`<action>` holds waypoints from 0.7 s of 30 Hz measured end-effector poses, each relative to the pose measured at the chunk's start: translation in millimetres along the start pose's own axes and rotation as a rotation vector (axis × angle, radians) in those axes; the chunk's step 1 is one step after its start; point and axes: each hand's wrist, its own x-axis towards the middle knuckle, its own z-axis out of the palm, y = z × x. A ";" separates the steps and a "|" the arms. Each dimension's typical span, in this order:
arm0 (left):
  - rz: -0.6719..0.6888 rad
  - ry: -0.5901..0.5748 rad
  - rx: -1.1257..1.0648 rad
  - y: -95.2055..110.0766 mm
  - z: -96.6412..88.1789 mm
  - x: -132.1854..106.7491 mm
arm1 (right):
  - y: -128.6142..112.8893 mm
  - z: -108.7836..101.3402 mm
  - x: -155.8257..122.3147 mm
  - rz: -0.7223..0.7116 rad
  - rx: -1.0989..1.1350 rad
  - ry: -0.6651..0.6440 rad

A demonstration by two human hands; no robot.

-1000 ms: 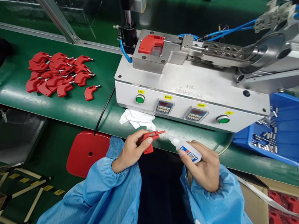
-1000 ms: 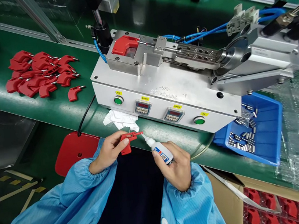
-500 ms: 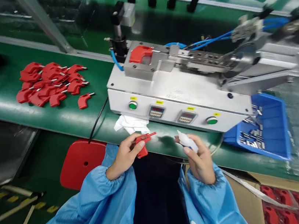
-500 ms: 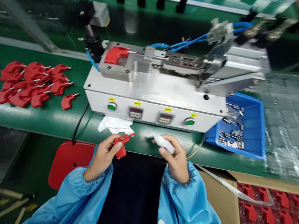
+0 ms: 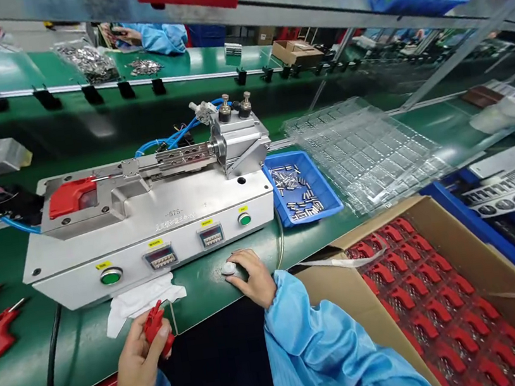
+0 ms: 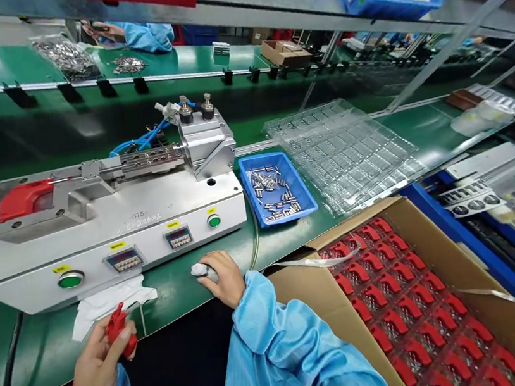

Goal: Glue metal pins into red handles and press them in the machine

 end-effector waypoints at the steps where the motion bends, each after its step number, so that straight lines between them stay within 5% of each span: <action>1: -0.004 0.017 0.002 0.4 -2.1 -0.6 | 0.3 -6.3 -2.4 -0.016 -0.033 -0.022; 4: -0.050 0.103 0.014 3.6 -10.8 -3.6 | -2.4 -46.0 -0.8 -0.075 -0.106 -0.080; 7: -0.069 0.178 0.095 6.2 -22.4 -5.2 | -2.6 -110.6 25.1 -0.093 -0.220 -0.086; 9: -0.048 0.187 0.134 6.4 -29.6 -3.1 | 5.5 -151.6 56.6 0.081 -0.498 -0.081; 11: -0.024 0.166 0.139 5.6 -34.6 1.7 | 20.9 -179.7 92.4 0.373 -0.794 -0.245; 15: 0.101 0.091 0.111 2.4 -39.1 11.0 | 51.9 -196.9 144.9 0.508 -0.908 -0.374; 21: 0.126 0.106 0.003 -9.6 -53.4 7.0 | 56.9 -203.9 155.5 0.317 -0.917 -0.410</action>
